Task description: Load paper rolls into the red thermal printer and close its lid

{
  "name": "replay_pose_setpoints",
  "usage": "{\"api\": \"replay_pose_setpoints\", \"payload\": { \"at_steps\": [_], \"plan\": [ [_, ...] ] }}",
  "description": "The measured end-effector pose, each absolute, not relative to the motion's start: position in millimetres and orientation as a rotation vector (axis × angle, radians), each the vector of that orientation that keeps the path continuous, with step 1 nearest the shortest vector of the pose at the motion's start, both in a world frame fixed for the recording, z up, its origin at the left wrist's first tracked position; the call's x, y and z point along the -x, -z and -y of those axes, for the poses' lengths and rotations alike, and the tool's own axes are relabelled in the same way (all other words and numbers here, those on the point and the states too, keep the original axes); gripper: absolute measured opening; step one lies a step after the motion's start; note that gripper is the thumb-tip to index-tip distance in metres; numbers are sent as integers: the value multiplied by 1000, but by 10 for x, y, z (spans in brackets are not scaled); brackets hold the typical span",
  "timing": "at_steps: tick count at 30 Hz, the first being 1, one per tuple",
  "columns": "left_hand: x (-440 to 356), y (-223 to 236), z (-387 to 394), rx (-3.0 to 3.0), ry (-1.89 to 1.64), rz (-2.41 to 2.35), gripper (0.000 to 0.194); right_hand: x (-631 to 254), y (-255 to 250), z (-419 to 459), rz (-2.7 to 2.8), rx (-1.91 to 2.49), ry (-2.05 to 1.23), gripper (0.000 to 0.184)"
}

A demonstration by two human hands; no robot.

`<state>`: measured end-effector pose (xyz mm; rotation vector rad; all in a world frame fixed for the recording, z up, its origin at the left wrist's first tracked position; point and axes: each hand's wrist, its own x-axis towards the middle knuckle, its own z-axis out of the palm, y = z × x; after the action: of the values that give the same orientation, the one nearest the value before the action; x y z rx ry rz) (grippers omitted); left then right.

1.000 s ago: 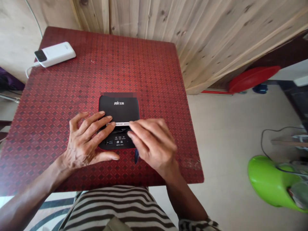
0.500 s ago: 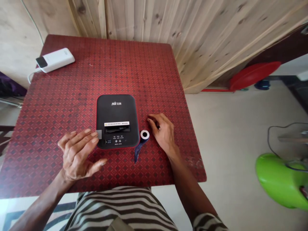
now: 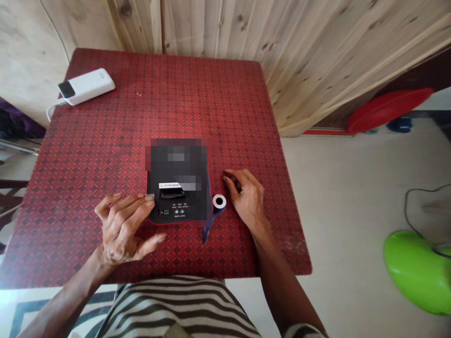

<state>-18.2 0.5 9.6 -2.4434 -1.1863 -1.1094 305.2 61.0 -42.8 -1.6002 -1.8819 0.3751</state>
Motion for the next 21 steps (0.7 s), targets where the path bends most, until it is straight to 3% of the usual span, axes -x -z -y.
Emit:
{"api": "replay_pose_setpoints", "payload": {
  "at_steps": [12, 17, 21],
  "plan": [
    [165, -38, -9, 2468, 1179, 1192, 71, -3060, 349, -611, 1894, 1560, -369, 23],
    [159, -21, -35, 2480, 1266, 1163, 65, -2880, -247, -561, 1939, 1343, -241, 13],
    [162, 9, -9, 2462, 1286, 1139, 67, -2425, -739, -656, 2317, 1136, -240, 18]
  ]
}}
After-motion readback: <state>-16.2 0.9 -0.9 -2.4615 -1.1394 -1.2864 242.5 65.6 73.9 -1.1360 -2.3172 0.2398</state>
